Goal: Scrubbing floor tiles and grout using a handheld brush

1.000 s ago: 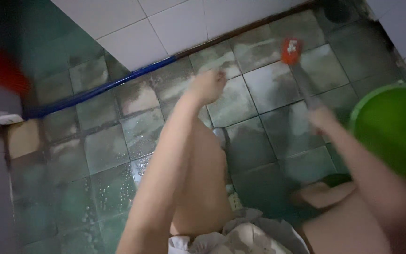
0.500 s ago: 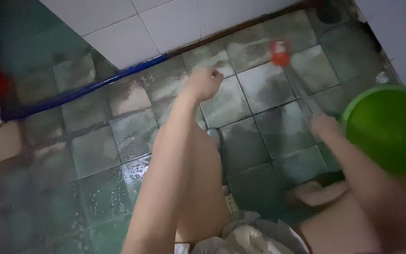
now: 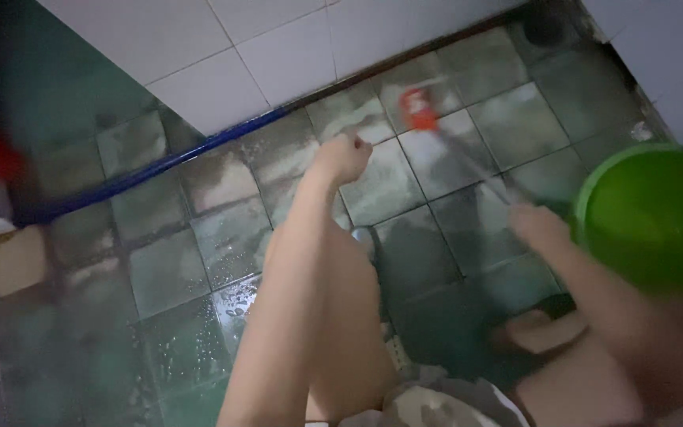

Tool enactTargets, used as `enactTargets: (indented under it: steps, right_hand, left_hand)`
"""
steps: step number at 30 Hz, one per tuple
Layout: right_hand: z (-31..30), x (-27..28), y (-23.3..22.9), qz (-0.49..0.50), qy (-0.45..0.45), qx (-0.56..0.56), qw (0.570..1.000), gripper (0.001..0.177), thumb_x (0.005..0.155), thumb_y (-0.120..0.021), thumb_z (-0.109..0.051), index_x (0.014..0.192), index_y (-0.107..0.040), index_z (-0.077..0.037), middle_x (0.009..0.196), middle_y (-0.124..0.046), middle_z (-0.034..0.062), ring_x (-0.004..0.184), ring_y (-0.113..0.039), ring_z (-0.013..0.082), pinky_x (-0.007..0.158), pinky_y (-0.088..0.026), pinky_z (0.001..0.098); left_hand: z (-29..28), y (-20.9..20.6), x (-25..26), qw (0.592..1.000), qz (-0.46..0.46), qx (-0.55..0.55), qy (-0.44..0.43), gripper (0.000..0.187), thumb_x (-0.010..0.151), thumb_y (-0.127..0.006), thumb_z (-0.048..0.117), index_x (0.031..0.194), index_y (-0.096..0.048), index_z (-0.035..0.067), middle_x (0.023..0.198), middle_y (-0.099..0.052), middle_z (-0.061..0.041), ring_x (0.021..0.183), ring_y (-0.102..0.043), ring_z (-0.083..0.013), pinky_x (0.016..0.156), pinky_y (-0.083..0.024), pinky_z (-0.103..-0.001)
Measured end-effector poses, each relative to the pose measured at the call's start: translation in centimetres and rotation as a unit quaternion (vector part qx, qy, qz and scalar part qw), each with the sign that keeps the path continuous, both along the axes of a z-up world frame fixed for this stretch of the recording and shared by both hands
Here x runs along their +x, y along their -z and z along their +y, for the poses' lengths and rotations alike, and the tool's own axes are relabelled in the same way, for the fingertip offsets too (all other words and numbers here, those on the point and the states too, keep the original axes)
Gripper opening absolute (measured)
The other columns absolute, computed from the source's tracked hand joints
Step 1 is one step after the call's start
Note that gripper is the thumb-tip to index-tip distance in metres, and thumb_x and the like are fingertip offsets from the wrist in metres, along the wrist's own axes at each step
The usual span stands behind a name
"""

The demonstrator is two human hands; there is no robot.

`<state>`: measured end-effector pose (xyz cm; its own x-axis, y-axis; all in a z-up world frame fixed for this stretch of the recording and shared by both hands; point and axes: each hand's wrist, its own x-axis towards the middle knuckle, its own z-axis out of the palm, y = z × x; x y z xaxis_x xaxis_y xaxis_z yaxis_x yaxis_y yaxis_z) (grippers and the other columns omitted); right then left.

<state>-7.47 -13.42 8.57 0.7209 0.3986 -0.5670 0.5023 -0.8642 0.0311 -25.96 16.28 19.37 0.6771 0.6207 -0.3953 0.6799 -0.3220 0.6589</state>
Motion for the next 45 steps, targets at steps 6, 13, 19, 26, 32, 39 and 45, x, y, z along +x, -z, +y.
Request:
enactTargets:
  steps: [6, 13, 19, 26, 32, 39, 45]
  right_hand:
    - [1.6, -0.1, 3.0, 0.019, -0.038, -0.106, 0.994, 0.023, 0.092, -0.046, -0.015, 0.091, -0.065, -0.002, 0.071, -0.064, 0.0123, 0.064, -0.064, 0.0219, 0.055, -0.051, 0.0331]
    - [1.6, -2.9, -0.1, 0.026, -0.142, -0.041, 0.989, 0.033, 0.094, -0.039, -0.024, 0.088, -0.065, -0.005, 0.073, -0.064, 0.0108, 0.07, -0.066, 0.0209, 0.06, -0.051, 0.0335]
    - [0.5, 0.4, 0.0, -0.018, -0.016, -0.108, 0.994, 0.025, 0.095, -0.046, -0.021, 0.096, -0.066, -0.006, 0.08, -0.068, 0.0091, 0.072, -0.068, 0.0204, 0.06, -0.052, 0.0324]
    - [3.1, -3.6, 1.0, 0.057, -0.011, -0.036, 0.998, 0.028, 0.095, -0.042, -0.021, 0.098, -0.066, -0.006, 0.08, -0.067, 0.011, 0.072, -0.067, 0.0226, 0.06, -0.051, 0.0341]
    - [1.7, -2.6, -2.5, 0.06, 0.094, 0.008, 0.994, 0.051, 0.101, -0.026, -0.039, 0.105, -0.063, -0.004, 0.083, -0.065, 0.0136, 0.075, -0.064, 0.0249, 0.063, -0.047, 0.0378]
    - [1.2, 1.3, 3.9, 0.006, -0.091, -0.088, 0.992, 0.027, 0.093, -0.043, -0.016, 0.094, -0.065, -0.001, 0.073, -0.065, 0.0132, 0.068, -0.067, 0.0245, 0.055, -0.053, 0.0349]
    - [4.1, -5.9, -1.7, 0.091, 0.006, -0.004, 0.996, 0.037, 0.096, -0.037, -0.026, 0.098, -0.065, -0.001, 0.082, -0.066, 0.0171, 0.078, -0.067, 0.0281, 0.06, -0.051, 0.0381]
  left_hand:
    - [0.1, -0.1, -0.5, 1.0, 0.026, -0.011, -0.002, 0.024, 0.088, -0.048, 0.02, 0.065, -0.053, 0.017, 0.051, -0.042, 0.004, 0.043, -0.04, -0.0091, 0.043, -0.034, -0.024]
    - [0.1, 2.2, 0.7, 0.998, 0.008, -0.055, 0.026, 0.02, 0.086, -0.048, 0.021, 0.086, -0.063, 0.007, 0.06, -0.055, -0.003, 0.049, -0.051, -0.0121, 0.044, -0.041, -0.025]
    - [-0.8, 0.9, 0.6, 0.997, 0.048, -0.018, 0.054, 0.027, 0.085, -0.046, 0.021, 0.093, -0.065, 0.003, 0.063, -0.056, -0.008, 0.049, -0.052, -0.0156, 0.045, -0.039, -0.029]
    - [-0.7, 2.0, 1.5, 0.999, 0.004, -0.029, 0.044, 0.029, 0.085, -0.048, 0.029, 0.093, -0.065, 0.006, 0.064, -0.059, -0.005, 0.051, -0.057, -0.0143, 0.048, -0.044, -0.028]
    - [-1.2, 1.5, 1.8, 0.995, -0.005, 0.028, 0.098, 0.025, 0.083, -0.045, 0.024, 0.076, -0.063, 0.008, 0.059, -0.059, -0.009, 0.049, -0.061, -0.0207, 0.047, -0.046, -0.033]
    - [-0.9, 2.1, 1.6, 0.997, 0.019, 0.025, 0.077, 0.029, 0.083, -0.046, 0.023, 0.094, -0.066, 0.005, 0.066, -0.064, -0.011, 0.053, -0.064, -0.0192, 0.051, -0.05, -0.033]
    - [-0.7, 1.7, 1.7, 0.997, 0.018, -0.021, 0.074, 0.03, 0.084, -0.047, 0.025, 0.094, -0.065, 0.003, 0.067, -0.063, -0.011, 0.053, -0.064, -0.0188, 0.048, -0.049, -0.03]
